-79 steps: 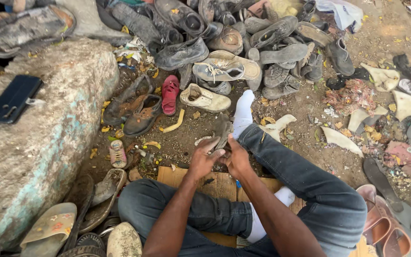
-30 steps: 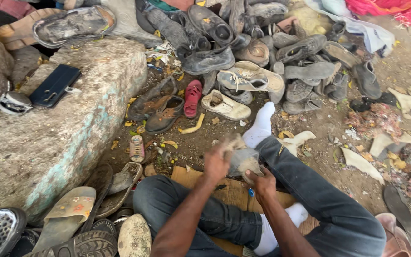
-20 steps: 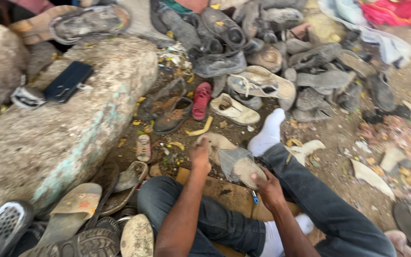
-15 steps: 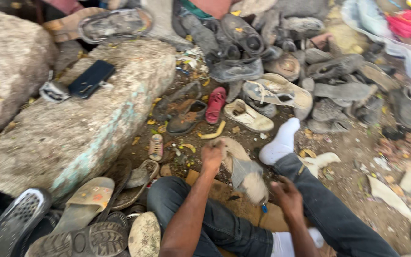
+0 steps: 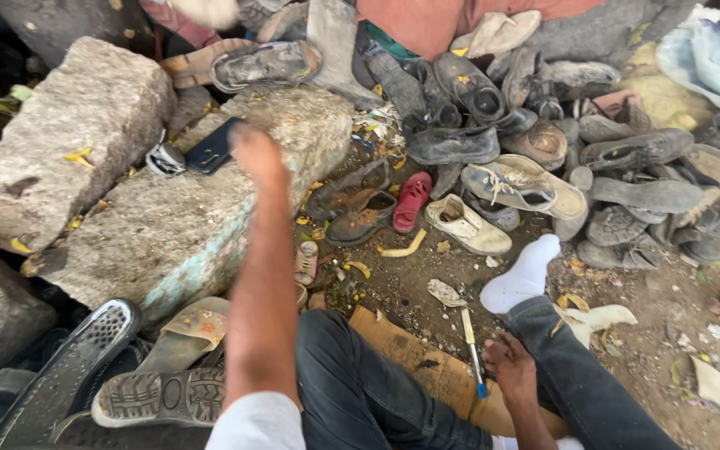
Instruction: The person sits on a cardboard sheet and uses a knife to scrape and trim the sole and edges of a worn shoe. They repeatedly reposition the shoe and continue scraping the sole area.
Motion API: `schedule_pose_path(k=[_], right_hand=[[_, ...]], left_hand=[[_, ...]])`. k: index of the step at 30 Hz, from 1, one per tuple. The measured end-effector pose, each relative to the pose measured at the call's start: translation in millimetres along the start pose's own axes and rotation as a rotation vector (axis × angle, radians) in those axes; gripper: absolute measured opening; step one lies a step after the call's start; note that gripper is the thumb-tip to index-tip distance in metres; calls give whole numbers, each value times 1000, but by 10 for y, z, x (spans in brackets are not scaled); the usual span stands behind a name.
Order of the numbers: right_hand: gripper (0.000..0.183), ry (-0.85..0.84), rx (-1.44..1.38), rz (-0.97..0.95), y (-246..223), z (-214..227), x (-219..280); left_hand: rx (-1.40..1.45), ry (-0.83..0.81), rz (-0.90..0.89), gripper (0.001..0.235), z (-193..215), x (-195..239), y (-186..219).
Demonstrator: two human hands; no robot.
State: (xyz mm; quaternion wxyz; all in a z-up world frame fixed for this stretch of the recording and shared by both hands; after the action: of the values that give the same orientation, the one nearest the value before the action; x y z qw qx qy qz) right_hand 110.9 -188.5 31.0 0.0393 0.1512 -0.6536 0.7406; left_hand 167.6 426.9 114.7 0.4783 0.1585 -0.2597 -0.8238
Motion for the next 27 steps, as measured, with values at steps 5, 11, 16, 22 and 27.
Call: schedule_pose_path(k=[5, 11, 16, 22, 27], right_hand=[[43, -72, 754, 434, -159, -201, 313], [36, -133, 1170, 504, -73, -362, 502], [25, -33, 986, 567, -131, -273, 346], [42, 101, 897, 449, -55, -140, 427], [39, 156, 918, 399, -164, -389, 383]], left_hand=[[211, 233, -409, 18, -403, 1042, 509], [71, -395, 28, 36, -990, 2192, 483], [103, -345, -156, 37, -857, 2176, 736], [157, -134, -208, 15, -993, 1957, 651], [55, -130, -170, 36, -936, 1326, 649]])
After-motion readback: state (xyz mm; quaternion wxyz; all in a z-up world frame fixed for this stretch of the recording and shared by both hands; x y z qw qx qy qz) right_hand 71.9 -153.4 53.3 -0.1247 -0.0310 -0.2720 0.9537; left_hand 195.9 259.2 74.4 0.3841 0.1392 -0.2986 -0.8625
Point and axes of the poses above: each hand's wrist, its own x-axis away from the middle knuckle, its own z-axis out of the back of the hand, y = z × x, the point moved 5 cm from there along -x, towards the middle knuckle, and after that the axes turned 6 degrees about z, right-handed, at the moved point
